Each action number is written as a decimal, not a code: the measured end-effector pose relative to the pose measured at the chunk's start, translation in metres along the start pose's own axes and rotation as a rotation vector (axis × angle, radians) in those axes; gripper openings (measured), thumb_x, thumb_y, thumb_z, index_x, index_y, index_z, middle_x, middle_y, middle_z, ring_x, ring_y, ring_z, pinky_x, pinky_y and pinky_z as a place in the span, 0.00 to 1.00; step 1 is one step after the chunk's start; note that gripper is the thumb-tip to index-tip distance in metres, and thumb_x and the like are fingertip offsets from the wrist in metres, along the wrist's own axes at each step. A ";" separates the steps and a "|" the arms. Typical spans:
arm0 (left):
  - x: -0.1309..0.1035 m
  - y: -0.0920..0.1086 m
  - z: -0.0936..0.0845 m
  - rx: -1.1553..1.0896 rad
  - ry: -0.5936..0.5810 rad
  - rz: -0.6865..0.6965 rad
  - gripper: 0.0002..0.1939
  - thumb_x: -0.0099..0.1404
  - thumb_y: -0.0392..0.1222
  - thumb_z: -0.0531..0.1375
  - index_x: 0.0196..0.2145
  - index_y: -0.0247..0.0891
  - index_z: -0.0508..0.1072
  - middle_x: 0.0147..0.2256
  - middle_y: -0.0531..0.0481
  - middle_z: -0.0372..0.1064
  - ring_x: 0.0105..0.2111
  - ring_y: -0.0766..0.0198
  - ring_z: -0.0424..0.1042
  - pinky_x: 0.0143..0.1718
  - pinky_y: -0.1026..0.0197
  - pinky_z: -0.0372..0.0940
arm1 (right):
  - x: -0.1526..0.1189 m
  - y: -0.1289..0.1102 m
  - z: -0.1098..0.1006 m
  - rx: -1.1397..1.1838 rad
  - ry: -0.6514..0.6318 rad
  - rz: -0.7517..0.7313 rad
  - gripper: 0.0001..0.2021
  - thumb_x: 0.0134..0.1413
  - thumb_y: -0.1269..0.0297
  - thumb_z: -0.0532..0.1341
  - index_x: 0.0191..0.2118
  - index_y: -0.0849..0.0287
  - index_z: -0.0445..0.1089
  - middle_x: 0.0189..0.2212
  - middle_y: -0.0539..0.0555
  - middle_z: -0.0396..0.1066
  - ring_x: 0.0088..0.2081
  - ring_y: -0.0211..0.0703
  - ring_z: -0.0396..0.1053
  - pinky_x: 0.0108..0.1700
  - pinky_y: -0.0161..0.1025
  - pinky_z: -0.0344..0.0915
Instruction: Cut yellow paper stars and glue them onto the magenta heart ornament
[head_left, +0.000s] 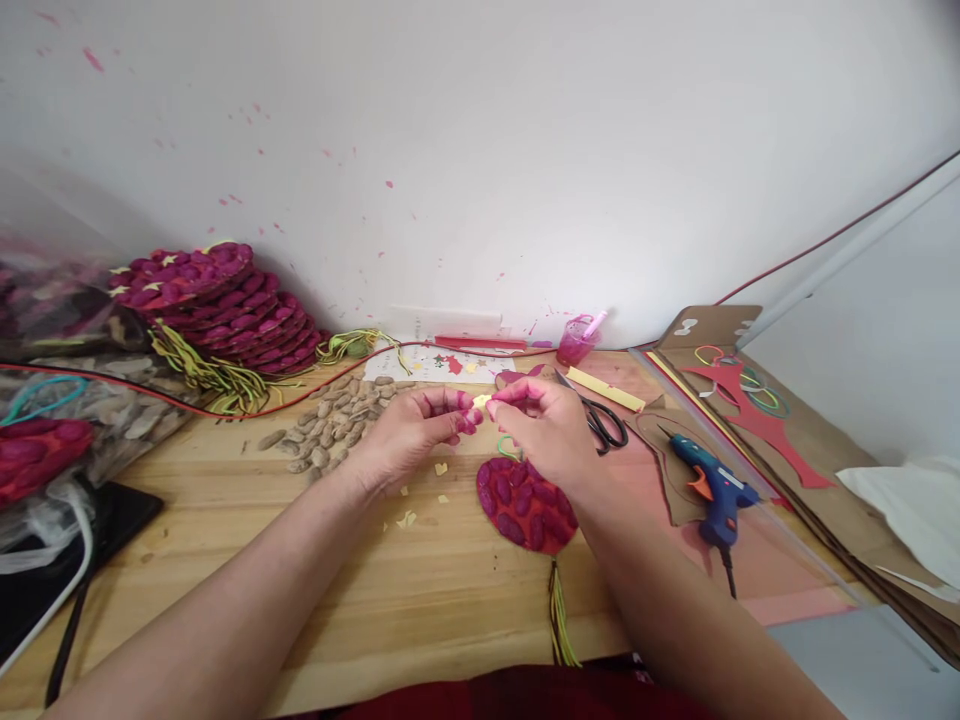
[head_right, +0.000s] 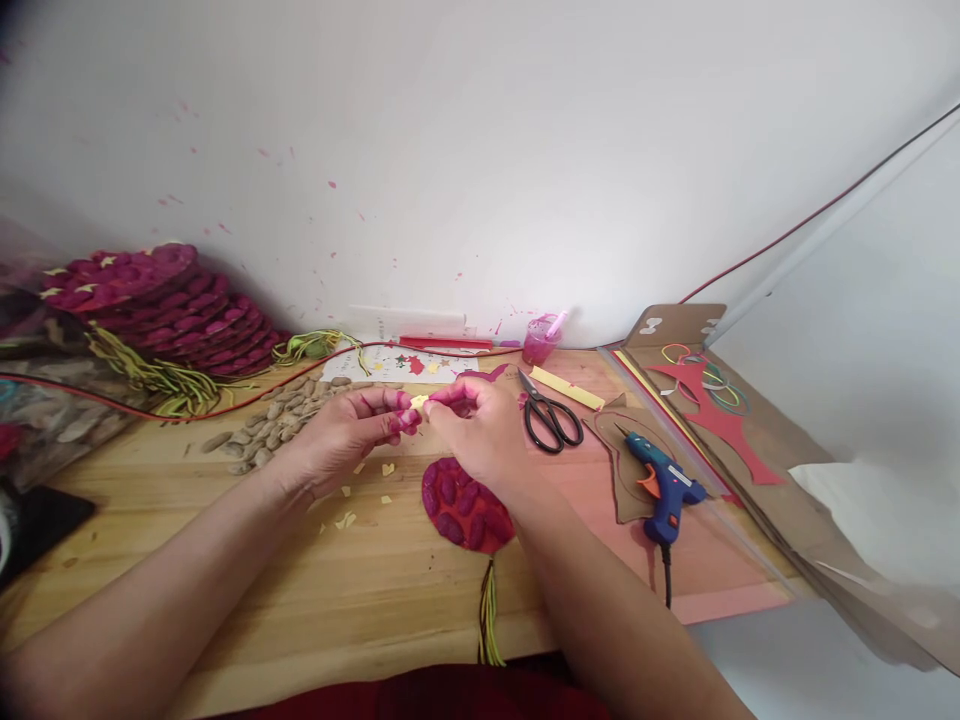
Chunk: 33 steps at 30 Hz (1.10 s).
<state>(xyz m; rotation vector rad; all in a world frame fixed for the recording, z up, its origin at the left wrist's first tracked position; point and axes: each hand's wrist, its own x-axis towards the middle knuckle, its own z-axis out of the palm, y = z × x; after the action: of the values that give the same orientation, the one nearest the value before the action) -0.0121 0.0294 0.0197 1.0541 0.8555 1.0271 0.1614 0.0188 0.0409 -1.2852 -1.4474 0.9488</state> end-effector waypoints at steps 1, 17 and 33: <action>-0.001 0.000 0.002 0.000 0.011 0.005 0.14 0.49 0.42 0.73 0.34 0.37 0.80 0.31 0.52 0.74 0.28 0.70 0.66 0.29 0.67 0.59 | -0.002 0.000 0.002 -0.086 0.054 -0.080 0.07 0.49 0.61 0.67 0.28 0.58 0.71 0.26 0.52 0.74 0.25 0.37 0.67 0.27 0.37 0.62; -0.008 0.003 0.011 0.203 0.135 0.201 0.09 0.57 0.43 0.66 0.32 0.35 0.76 0.28 0.53 0.71 0.29 0.67 0.66 0.34 0.64 0.61 | -0.005 0.002 0.004 -0.080 -0.060 -0.180 0.07 0.53 0.61 0.66 0.36 0.56 0.71 0.35 0.54 0.76 0.35 0.43 0.74 0.36 0.38 0.68; -0.004 0.011 -0.005 0.248 -0.208 0.193 0.08 0.61 0.44 0.64 0.31 0.36 0.75 0.28 0.53 0.69 0.28 0.67 0.64 0.34 0.64 0.60 | -0.001 -0.009 -0.009 0.487 -0.315 0.339 0.15 0.36 0.60 0.75 0.29 0.60 0.72 0.21 0.48 0.72 0.22 0.34 0.65 0.21 0.32 0.56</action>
<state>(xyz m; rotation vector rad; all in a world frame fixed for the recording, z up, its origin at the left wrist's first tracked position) -0.0206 0.0285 0.0296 1.4499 0.7334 0.9661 0.1676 0.0157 0.0520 -1.0582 -1.1340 1.6757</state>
